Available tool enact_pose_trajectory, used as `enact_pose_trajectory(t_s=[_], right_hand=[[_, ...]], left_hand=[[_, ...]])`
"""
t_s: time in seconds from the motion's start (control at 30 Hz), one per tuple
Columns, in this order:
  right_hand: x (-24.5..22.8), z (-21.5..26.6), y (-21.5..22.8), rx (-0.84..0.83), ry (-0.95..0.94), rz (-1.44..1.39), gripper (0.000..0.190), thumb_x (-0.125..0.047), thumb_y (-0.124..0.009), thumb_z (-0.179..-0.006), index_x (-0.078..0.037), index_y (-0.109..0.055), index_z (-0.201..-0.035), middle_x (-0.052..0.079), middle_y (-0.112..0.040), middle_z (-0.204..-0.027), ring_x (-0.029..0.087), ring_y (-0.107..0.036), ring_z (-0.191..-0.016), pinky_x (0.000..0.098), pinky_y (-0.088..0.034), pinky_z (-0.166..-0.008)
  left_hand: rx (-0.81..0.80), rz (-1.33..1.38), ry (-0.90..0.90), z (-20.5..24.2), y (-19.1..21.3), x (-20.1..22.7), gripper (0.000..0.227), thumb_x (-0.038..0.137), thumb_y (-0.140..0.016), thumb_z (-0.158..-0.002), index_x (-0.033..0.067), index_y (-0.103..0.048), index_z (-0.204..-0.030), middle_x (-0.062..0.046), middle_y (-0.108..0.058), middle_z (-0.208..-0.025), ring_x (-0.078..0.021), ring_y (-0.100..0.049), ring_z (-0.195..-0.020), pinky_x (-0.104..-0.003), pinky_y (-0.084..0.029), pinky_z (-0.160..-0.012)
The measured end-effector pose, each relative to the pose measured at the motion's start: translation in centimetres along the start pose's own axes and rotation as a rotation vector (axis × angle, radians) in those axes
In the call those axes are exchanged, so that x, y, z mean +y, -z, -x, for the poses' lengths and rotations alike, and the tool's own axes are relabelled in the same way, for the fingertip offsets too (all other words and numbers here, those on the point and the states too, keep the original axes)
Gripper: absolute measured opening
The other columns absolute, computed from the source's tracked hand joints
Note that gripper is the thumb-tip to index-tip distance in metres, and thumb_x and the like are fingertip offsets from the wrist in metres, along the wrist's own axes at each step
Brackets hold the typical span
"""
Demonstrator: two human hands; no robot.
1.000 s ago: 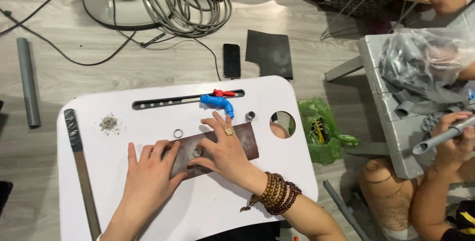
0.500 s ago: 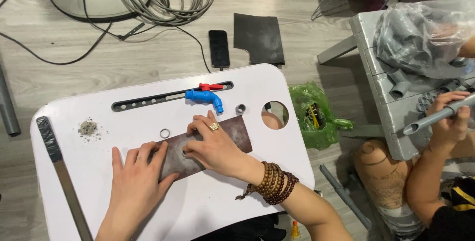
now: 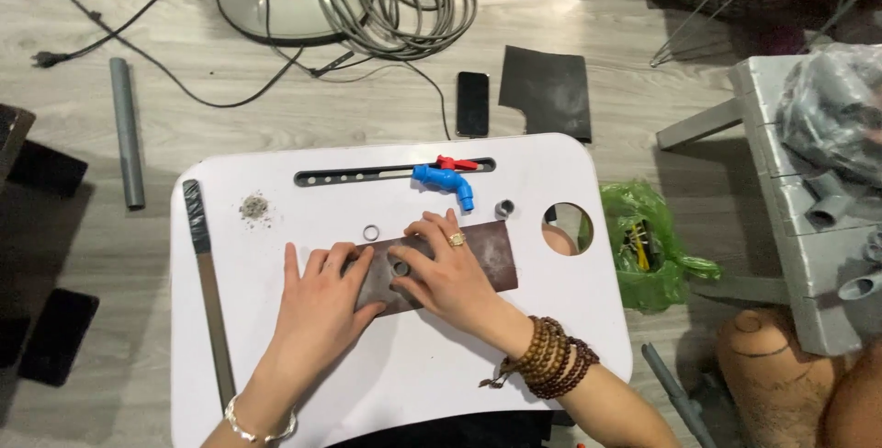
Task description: Sanding a small metal ring on a piece of sandpaper and using a metal rod to clear debris or adjust the ring.
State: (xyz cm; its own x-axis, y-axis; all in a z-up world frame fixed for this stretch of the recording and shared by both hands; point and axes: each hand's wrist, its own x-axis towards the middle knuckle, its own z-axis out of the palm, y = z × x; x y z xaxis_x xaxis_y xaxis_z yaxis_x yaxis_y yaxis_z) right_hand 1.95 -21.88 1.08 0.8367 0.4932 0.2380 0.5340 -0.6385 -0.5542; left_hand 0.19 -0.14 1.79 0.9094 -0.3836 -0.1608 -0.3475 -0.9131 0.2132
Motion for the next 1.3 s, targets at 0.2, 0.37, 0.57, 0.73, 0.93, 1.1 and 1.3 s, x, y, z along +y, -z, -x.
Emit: enact_pose_trajectory(t_s=[0.2, 0.37, 0.57, 0.73, 0.93, 1.1, 1.3], right_hand=[[1.0, -0.2, -0.5, -0.037, 0.038, 0.099, 0.019, -0.02, -0.083, -0.088, -0.012, -0.078, -0.105, 0.011, -0.06, -0.122, 0.042, -0.051, -0.14, 0.0605, -0.022, -0.126], [1.2, -0.1, -0.5, -0.069, 0.002, 0.083, 0.021, -0.027, -0.083, -0.09, -0.012, -0.076, -0.104, 0.011, -0.059, -0.116, 0.04, -0.053, -0.135, 0.0594, -0.022, -0.127], [1.1, -0.2, -0.1, -0.105, -0.017, 0.047, 0.026, -0.027, -0.082, -0.09, -0.016, -0.076, -0.114, 0.009, -0.059, -0.12, 0.038, -0.052, -0.137, 0.0585, -0.023, -0.128], [1.0, -0.5, -0.1, -0.138, -0.027, 0.035, 0.016, -0.018, -0.082, -0.089, -0.013, -0.079, -0.104, 0.009, -0.06, -0.112, 0.037, -0.057, -0.132, 0.058, -0.025, -0.127], [1.8, 0.0, -1.7, -0.073, -0.051, 0.013, 0.016, -0.024, -0.085, -0.088, -0.011, -0.076, -0.09, 0.006, -0.056, -0.101, 0.033, -0.06, -0.122, 0.059, -0.021, -0.129], [1.9, 0.6, -3.2, 0.023, -0.074, 0.092, 0.031, -0.032, -0.088, -0.088, -0.011, -0.066, -0.086, 0.007, -0.054, -0.103, 0.036, -0.059, -0.119, 0.062, -0.019, -0.129], [0.7, -0.6, -0.1, -0.053, -0.029, 0.039, 0.027, -0.025, -0.084, -0.09, -0.017, -0.076, -0.114, 0.012, -0.054, -0.135, 0.046, -0.044, -0.143, 0.0628, -0.027, -0.127]], left_hand=[[-0.135, 0.055, 0.031, -0.5, 3.0, 0.5, 0.073, 0.041, -0.085, -0.082, 0.0102, -0.062, -0.143, -0.008, -0.06, -0.132, -0.0309, -0.058, -0.123, -0.078, -0.023, -0.117], [-0.128, 0.094, 0.027, -0.3, 2.8, 0.2, 0.073, 0.038, -0.087, -0.081, 0.0067, -0.062, -0.143, -0.011, -0.059, -0.132, -0.0328, -0.058, -0.121, -0.079, -0.02, -0.116], [-0.125, 0.14, 0.016, -0.4, 2.2, 0.0, 0.073, 0.035, -0.087, -0.081, 0.0025, -0.063, -0.142, -0.017, -0.06, -0.133, -0.037, -0.058, -0.121, -0.082, -0.018, -0.114], [-0.142, 0.167, 0.019, -0.4, 1.7, -0.5, 0.07, 0.035, -0.084, -0.085, 0.0025, -0.062, -0.143, -0.017, -0.059, -0.133, -0.0352, -0.057, -0.121, -0.082, -0.015, -0.115], [-0.142, 0.13, 0.01, -0.4, 1.3, -0.5, 0.071, 0.039, -0.082, -0.086, 0.0039, -0.06, -0.144, -0.015, -0.057, -0.134, -0.0336, -0.056, -0.121, -0.082, -0.014, -0.116], [-0.146, 0.107, -0.001, -0.3, 1.5, -0.5, 0.071, 0.04, -0.081, -0.088, 0.0048, -0.059, -0.145, -0.014, -0.055, -0.136, -0.032, -0.054, -0.122, -0.081, -0.015, -0.117], [-0.164, 0.093, 0.005, -0.3, 1.4, -0.6, 0.071, 0.041, -0.08, -0.088, 0.0063, -0.058, -0.147, -0.012, -0.053, -0.136, -0.0309, -0.054, -0.123, -0.081, -0.015, -0.117]])
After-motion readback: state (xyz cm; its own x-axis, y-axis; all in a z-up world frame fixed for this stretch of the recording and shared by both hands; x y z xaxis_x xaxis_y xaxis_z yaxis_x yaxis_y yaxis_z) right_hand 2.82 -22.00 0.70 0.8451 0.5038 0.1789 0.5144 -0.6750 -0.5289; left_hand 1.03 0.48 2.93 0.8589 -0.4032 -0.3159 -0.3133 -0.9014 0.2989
